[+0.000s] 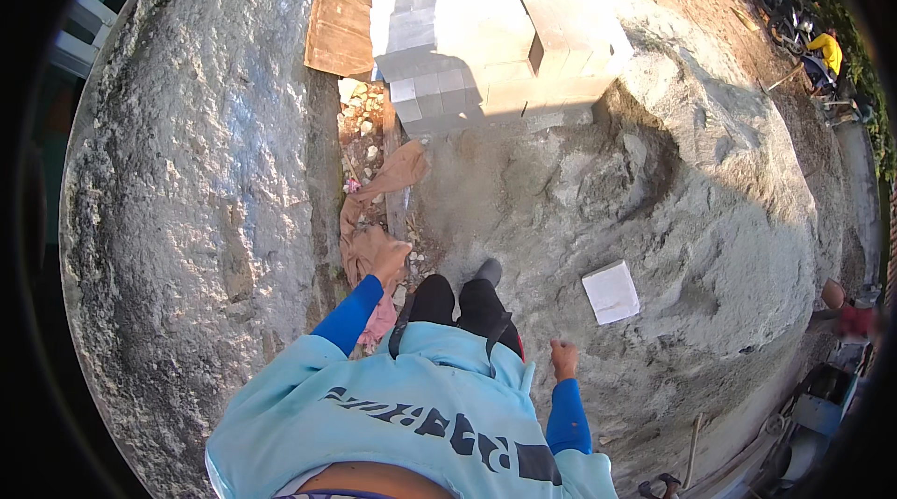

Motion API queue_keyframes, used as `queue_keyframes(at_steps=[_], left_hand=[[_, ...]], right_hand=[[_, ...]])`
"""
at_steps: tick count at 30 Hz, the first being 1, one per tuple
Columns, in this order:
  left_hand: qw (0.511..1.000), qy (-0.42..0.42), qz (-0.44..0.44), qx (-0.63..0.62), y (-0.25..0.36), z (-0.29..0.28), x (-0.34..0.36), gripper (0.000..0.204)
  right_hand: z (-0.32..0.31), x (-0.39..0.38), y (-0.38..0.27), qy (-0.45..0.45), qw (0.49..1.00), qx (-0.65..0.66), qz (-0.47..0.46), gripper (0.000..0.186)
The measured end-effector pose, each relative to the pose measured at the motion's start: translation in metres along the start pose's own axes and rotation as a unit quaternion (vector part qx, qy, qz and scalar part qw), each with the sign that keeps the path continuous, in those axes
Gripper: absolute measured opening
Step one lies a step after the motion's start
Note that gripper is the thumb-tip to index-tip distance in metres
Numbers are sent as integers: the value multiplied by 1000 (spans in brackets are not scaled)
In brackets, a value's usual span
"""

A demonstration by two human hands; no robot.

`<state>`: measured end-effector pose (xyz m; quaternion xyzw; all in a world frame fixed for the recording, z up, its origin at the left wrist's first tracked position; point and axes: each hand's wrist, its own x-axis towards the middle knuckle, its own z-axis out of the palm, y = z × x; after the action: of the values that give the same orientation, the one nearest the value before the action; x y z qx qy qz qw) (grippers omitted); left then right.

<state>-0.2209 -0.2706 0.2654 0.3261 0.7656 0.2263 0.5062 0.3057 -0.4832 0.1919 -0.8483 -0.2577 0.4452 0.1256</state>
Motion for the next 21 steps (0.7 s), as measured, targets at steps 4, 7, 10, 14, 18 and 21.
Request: queue_keyframes(at_steps=[4,7,10,14,18,21], left_hand=[[994,83,68,-17,74,-73,112,41],[984,129,88,-86,148,-86,193,43],[984,122,118,-60,201,-134,311,45],[986,137,81,-53,232,-162,472,59],[974,120,-49,-185,245,-193,587,83],[931,49,27,-361,243,-198,629,95]], right_hand=[[32,61,-211,12,987,-60,-148,39],[28,77,-357,28,985,-61,-162,45],[63,106,-444,55,982,-21,-180,45],[124,159,-480,94,992,14,-80,46],[199,152,-551,-27,997,-73,-19,57],[249,159,-649,-69,995,-68,-37,66]])
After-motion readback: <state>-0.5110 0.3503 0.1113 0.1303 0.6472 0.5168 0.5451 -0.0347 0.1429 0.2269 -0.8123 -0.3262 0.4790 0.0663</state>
